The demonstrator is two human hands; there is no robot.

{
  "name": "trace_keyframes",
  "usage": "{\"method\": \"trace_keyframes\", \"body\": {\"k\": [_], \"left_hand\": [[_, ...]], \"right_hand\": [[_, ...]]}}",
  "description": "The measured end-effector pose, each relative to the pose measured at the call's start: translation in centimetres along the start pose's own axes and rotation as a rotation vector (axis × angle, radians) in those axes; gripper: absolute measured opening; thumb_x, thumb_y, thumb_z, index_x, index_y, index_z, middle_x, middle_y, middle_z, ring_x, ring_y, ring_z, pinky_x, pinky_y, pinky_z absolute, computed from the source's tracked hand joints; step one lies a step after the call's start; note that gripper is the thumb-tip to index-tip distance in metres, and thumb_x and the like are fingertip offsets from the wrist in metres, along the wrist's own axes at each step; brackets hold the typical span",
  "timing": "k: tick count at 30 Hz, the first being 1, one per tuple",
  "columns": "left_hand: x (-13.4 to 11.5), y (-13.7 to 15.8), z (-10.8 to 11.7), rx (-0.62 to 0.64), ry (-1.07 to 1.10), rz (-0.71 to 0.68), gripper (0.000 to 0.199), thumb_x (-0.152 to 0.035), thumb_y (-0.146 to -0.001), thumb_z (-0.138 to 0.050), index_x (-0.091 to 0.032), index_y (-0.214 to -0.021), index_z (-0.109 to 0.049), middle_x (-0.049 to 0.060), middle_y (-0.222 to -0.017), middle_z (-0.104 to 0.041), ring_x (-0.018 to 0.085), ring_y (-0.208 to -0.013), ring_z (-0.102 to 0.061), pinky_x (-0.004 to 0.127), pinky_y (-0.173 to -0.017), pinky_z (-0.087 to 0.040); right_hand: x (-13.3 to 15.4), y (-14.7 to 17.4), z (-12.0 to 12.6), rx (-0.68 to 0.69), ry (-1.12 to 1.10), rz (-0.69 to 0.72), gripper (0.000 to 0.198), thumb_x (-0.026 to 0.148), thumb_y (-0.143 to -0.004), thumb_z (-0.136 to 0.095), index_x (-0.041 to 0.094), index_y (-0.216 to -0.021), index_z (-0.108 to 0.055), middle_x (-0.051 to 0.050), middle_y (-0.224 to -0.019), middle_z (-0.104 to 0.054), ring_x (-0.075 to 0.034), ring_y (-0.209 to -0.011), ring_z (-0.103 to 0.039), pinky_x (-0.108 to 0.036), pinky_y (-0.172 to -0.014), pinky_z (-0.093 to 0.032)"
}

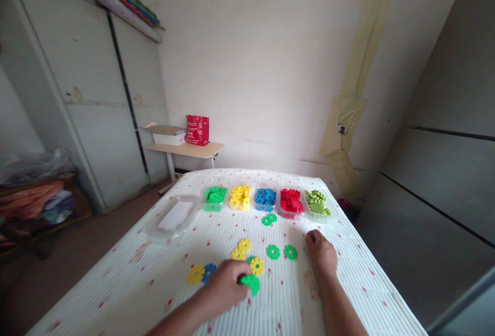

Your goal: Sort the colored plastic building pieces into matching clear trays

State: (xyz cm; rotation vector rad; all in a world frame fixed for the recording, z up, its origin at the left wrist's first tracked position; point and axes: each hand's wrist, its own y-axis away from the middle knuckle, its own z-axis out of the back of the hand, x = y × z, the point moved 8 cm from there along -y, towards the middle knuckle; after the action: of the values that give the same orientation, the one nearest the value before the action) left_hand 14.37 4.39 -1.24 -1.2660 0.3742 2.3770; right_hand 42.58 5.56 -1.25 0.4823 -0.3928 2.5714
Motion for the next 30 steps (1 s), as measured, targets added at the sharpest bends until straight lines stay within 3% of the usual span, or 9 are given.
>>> {"method": "trace_keyframes", "body": {"k": [2,6,9,13,18,21,26,30], "left_hand": [[1.5,-1.4,5.1,-0.101,0.211,0.127,0.004,-0.019,-0.058,-0.052,-0.017,-0.060,-0.055,-0.007,-0.040,-0.043,0.009,-0.037,-0.042,0.019,-0.039,-0.030],[2.3,-5.8,16.1,-0.411,0.335,0.093,0.015,-0.023,-0.060,-0.056,-0.014,-0.070,-0.058,-0.007,-0.044,-0.047,0.007,-0.039,-0.045,0.018,-0.041,-0.035],[3.4,-8.8,19.9,-0.496,0.345,0.097,0.031,-0.016,-0.058,-0.058,-0.011,-0.088,-0.060,-0.003,-0.056,-0.056,0.010,-0.049,-0.055,0.020,-0.049,-0.043],[5.7,-9.1,19.7,-0.541,0.306,0.138,0.039,-0.012,-0.056,-0.058,-0.009,-0.096,-0.061,-0.002,-0.059,-0.059,0.011,-0.047,-0.056,0.022,-0.049,-0.044],[9.1,-4.4,16.9,-0.551,0.226,0.164,0.021,-0.022,-0.061,-0.054,-0.014,-0.078,-0.064,-0.004,-0.051,-0.057,0.011,-0.043,-0.054,0.019,-0.041,-0.038],[11.5,-1.5,15.5,-0.578,0.205,0.208,0.020,-0.026,-0.062,-0.050,-0.016,-0.074,-0.063,-0.005,-0.048,-0.055,0.010,-0.038,-0.049,0.018,-0.037,-0.034],[13.8,0.3,14.4,-0.610,0.314,0.177,0.025,-0.032,-0.060,-0.052,-0.015,-0.076,-0.061,-0.005,-0.048,-0.054,0.012,-0.043,-0.052,0.020,-0.040,-0.037],[14.0,0.2,14.3,-0.605,0.335,0.166,0.026,-0.034,-0.059,-0.053,-0.015,-0.076,-0.061,-0.006,-0.046,-0.052,0.012,-0.043,-0.051,0.020,-0.039,-0.036]], "right_hand": [[0.0,0.0,-0.1,0.011,0.007,-0.009,0.031,0.036,-0.082,-0.035,0.022,-0.087,-0.062,-0.008,-0.083,-0.067,-0.019,-0.072,-0.060,-0.024,-0.057,-0.033],[0.0,-0.1,-0.3,0.017,0.016,-0.025,0.030,0.036,-0.082,-0.035,0.023,-0.087,-0.062,-0.007,-0.082,-0.067,-0.019,-0.071,-0.060,-0.024,-0.055,-0.033],[0.0,-0.1,-0.2,-0.003,0.013,-0.017,0.030,0.035,-0.081,-0.036,0.023,-0.086,-0.062,-0.007,-0.081,-0.067,-0.018,-0.071,-0.060,-0.024,-0.055,-0.033],[-0.1,-0.1,-0.3,-0.010,-0.017,-0.001,0.028,0.035,-0.081,-0.037,0.023,-0.085,-0.062,-0.006,-0.080,-0.067,-0.018,-0.071,-0.060,-0.023,-0.055,-0.034],[-0.1,-0.1,-0.2,-0.016,-0.050,-0.001,0.028,0.035,-0.080,-0.037,0.023,-0.082,-0.062,-0.005,-0.075,-0.067,-0.017,-0.066,-0.059,-0.023,-0.053,-0.033],[0.9,0.3,0.2,-0.059,-0.141,0.072,0.028,0.036,-0.079,-0.038,0.021,-0.079,-0.062,-0.005,-0.071,-0.067,-0.017,-0.064,-0.059,-0.024,-0.054,-0.035],[6.0,2.8,1.6,-0.101,-0.359,0.311,0.031,0.037,-0.081,-0.038,0.018,-0.078,-0.062,-0.004,-0.072,-0.066,-0.016,-0.064,-0.059,-0.024,-0.060,-0.040],[11.9,6.5,0.7,0.085,-0.321,0.543,0.026,0.033,-0.080,-0.044,0.018,-0.086,-0.065,-0.005,-0.082,-0.066,-0.016,-0.074,-0.060,-0.024,-0.067,-0.043]]}}
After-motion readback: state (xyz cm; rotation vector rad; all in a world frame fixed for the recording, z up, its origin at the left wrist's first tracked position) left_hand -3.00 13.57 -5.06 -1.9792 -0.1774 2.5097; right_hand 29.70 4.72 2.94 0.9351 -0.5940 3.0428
